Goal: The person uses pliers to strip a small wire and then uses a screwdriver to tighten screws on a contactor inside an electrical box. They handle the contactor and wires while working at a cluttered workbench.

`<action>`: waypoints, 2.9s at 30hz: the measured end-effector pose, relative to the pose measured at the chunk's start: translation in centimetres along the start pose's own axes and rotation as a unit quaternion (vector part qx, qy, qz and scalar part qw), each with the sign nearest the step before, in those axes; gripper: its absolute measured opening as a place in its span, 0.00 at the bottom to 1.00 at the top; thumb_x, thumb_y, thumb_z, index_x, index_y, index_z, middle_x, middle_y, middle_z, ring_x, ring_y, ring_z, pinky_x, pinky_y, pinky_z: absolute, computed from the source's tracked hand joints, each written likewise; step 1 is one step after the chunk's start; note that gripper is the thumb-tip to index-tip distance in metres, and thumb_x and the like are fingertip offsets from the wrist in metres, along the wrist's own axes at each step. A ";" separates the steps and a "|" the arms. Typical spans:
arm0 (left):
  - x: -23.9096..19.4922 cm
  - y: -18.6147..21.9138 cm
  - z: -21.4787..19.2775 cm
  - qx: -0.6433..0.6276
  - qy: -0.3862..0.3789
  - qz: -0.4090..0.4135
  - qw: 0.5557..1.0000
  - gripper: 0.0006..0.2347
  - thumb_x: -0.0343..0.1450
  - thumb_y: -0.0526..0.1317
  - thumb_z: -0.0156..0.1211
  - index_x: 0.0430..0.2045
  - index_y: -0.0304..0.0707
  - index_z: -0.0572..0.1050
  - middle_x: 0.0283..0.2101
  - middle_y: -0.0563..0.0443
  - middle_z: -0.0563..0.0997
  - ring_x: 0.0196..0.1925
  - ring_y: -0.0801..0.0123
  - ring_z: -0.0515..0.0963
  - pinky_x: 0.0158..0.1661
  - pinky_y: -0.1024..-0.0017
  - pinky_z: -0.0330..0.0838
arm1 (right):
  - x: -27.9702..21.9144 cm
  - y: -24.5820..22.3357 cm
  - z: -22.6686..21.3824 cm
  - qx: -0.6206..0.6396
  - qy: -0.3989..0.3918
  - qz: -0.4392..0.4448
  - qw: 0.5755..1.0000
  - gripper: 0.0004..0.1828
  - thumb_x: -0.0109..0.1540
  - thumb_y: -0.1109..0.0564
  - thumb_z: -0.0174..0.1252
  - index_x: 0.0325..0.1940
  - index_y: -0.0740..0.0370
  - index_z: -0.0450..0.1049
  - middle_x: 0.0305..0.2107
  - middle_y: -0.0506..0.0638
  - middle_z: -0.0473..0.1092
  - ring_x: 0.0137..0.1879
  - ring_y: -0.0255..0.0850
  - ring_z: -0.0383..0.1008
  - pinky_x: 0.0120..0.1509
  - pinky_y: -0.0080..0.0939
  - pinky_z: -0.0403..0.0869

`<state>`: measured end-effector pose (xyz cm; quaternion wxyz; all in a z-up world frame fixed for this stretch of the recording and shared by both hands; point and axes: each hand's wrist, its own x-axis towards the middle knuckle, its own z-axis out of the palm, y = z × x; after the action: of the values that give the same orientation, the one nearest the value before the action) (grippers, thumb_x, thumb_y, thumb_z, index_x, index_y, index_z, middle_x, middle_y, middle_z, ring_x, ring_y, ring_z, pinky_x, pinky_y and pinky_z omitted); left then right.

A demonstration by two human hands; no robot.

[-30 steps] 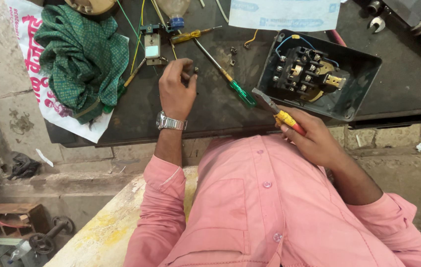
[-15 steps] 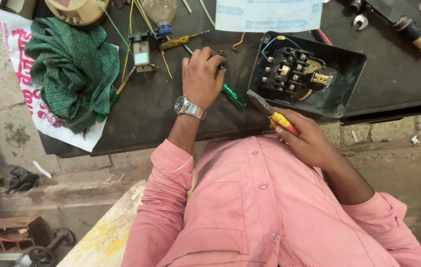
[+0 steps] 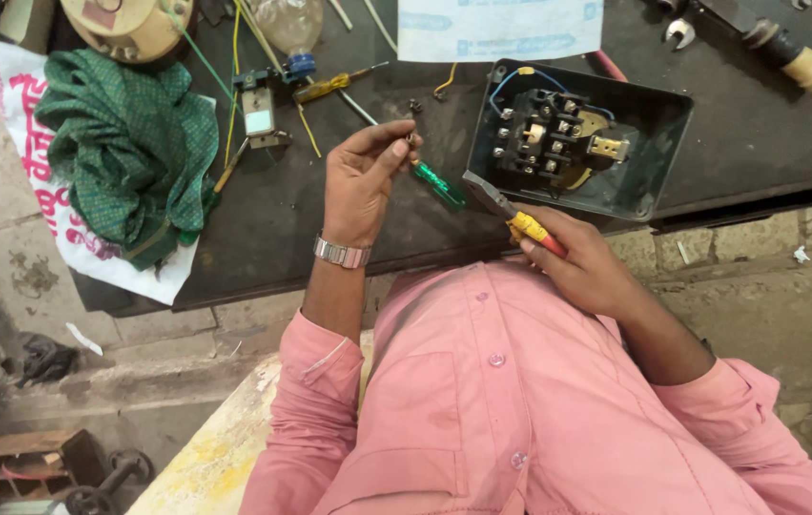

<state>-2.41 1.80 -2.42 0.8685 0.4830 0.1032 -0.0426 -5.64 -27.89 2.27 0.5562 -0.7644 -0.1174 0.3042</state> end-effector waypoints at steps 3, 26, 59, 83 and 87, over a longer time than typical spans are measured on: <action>-0.4 0.2 0.3 0.005 -0.003 0.009 1.000 0.11 0.73 0.28 0.65 0.49 0.22 0.78 0.45 0.41 0.84 0.45 0.68 0.83 0.50 0.73 0.77 | 0.3 -0.2 0.1 0.011 -0.006 0.003 1.000 0.24 0.67 0.60 0.53 0.68 0.63 0.67 0.42 0.48 0.73 0.42 0.34 0.73 0.47 0.35 0.75; -3.2 1.2 -0.2 0.111 0.065 0.039 0.991 0.07 0.72 0.27 0.61 0.43 0.26 0.78 0.41 0.44 0.85 0.37 0.71 0.85 0.35 0.76 0.80 | 1.9 -2.4 1.0 0.064 -0.037 0.011 0.997 0.26 0.68 0.61 0.51 0.72 0.60 0.63 0.41 0.45 0.73 0.37 0.30 0.70 0.42 0.32 0.72; -2.6 4.0 -5.1 0.133 0.164 0.072 0.975 0.04 0.70 0.25 0.56 0.35 0.27 0.77 0.36 0.49 0.80 0.34 0.73 0.80 0.34 0.76 0.75 | 1.8 -2.1 1.4 0.087 -0.027 0.033 0.995 0.23 0.68 0.62 0.51 0.69 0.62 0.67 0.39 0.44 0.73 0.36 0.28 0.68 0.40 0.30 0.71; 3.9 0.3 1.6 0.574 0.048 0.234 0.783 0.05 0.67 0.29 0.67 0.33 0.36 0.79 0.33 0.47 0.76 0.32 0.57 0.78 0.34 0.64 0.73 | 1.3 -1.5 1.1 0.101 -0.002 0.007 0.995 0.25 0.68 0.62 0.52 0.71 0.63 0.65 0.44 0.46 0.73 0.43 0.29 0.70 0.48 0.31 0.72; 1.8 1.8 2.9 0.479 0.035 0.214 0.851 0.07 0.66 0.26 0.69 0.33 0.33 0.79 0.28 0.52 0.72 0.26 0.73 0.72 0.28 0.74 0.67 | 1.5 -1.3 0.8 0.085 0.007 0.033 0.996 0.26 0.68 0.61 0.52 0.71 0.61 0.65 0.44 0.46 0.73 0.42 0.30 0.71 0.48 0.32 0.74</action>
<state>0.01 0.32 0.14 0.5128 0.8505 -0.0059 0.1169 -4.71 -26.02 2.79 0.6098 -0.7199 -0.0618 0.3257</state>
